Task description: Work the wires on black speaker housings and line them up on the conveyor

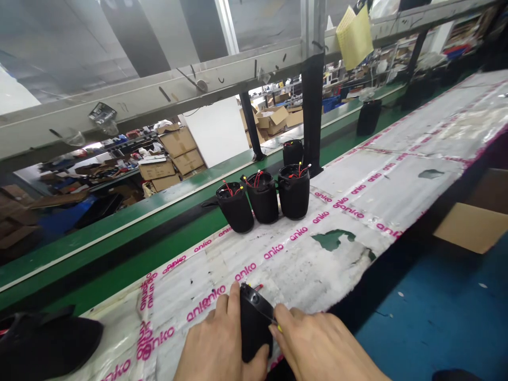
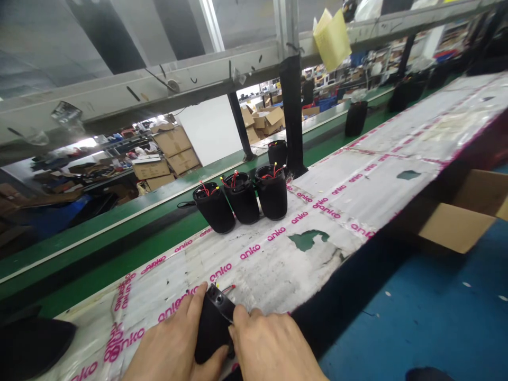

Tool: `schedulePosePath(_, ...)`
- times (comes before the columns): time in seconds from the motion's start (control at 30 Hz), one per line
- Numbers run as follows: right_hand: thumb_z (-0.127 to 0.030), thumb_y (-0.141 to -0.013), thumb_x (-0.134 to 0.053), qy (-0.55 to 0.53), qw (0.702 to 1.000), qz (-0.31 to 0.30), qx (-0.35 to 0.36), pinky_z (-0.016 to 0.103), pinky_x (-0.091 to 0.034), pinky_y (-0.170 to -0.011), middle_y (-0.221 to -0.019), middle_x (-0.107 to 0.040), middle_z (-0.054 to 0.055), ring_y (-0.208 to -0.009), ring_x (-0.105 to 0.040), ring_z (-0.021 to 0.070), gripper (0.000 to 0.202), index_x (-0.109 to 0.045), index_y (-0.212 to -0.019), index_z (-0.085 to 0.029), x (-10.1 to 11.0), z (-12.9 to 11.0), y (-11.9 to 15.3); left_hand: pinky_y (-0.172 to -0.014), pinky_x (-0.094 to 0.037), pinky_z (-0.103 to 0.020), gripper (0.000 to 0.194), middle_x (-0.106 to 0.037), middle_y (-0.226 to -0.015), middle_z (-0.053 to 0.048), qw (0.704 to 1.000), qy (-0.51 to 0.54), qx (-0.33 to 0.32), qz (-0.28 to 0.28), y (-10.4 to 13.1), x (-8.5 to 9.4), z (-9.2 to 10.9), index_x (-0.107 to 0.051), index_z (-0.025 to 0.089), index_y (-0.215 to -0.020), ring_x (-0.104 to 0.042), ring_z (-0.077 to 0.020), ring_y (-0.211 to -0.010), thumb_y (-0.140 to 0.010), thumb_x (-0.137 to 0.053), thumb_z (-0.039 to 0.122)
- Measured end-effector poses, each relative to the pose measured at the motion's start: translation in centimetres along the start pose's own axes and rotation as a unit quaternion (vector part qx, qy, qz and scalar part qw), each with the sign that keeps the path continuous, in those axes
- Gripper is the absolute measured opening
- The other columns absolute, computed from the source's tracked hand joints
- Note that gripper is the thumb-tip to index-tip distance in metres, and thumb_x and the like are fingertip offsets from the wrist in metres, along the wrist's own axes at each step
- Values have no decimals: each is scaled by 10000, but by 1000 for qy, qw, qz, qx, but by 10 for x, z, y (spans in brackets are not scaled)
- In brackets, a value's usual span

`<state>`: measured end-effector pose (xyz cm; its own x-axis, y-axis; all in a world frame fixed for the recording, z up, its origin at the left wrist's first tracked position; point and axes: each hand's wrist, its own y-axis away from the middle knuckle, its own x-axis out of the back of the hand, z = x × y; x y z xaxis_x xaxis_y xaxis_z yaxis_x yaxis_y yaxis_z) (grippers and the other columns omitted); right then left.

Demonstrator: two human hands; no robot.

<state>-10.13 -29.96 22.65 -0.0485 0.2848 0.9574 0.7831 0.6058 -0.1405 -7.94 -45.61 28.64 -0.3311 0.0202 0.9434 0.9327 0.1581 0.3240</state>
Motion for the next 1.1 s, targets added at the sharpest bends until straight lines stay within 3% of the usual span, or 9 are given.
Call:
schedulePosePath(0.2, -108, -828, -533, 4, 1000, 2, 16, 337, -104, -398, -597, -666, 26, -444, -646, 239, 95, -588, -872, -171, 3, 2, -4, -849, -552, -463, 866, -527, -1394, -215, 1000, 4, -6, -9, -3, -1, 2, -223, 84, -1516, -661, -346, -1050, -766, -568, 344)
schedulePosePath(0.43, -77, -678, -577, 13, 996, -78, 37, 309, -174, -367, -541, -649, 28, -441, -634, 212, 160, -637, -807, -151, 28, -3, -23, -777, -561, -410, 823, -510, -1402, -239, 1000, 6, -4, 1, -6, -9, -1, -257, 77, -1508, -651, -344, -1043, -780, -525, 355)
schedulePosePath(0.7, -161, -684, -669, 6, 996, -71, 49, 267, -386, -450, -622, -660, 73, -544, -668, 228, 68, -637, -743, -156, 33, -12, -30, -669, -537, -299, 735, -572, -1296, -242, 995, -42, -22, 93, 0, -19, 0, -305, 48, -1484, -658, -298, -983, -811, -496, 272)
schedulePosePath(0.9, -44, -724, -594, 6, 997, -56, -45, 264, -433, -480, -635, -678, 93, -580, -687, 239, 227, -651, -940, -87, 30, -22, -22, -776, -552, -417, 783, -516, -1369, -261, 996, -69, -5, 48, 0, -9, 5, -220, 5, -1500, -654, -348, -1028, -835, -472, 335)
schedulePosePath(1.1, -40, -759, -590, -3, 998, -59, -29, 262, -480, -543, -740, -708, 114, -650, -701, 229, 223, -653, -965, -96, 32, -25, -25, -871, -505, -434, 803, -520, -1402, -223, 999, -23, -2, 37, -1, 3, -2, -232, 49, -1505, -655, -351, -1061, -812, -507, 346)
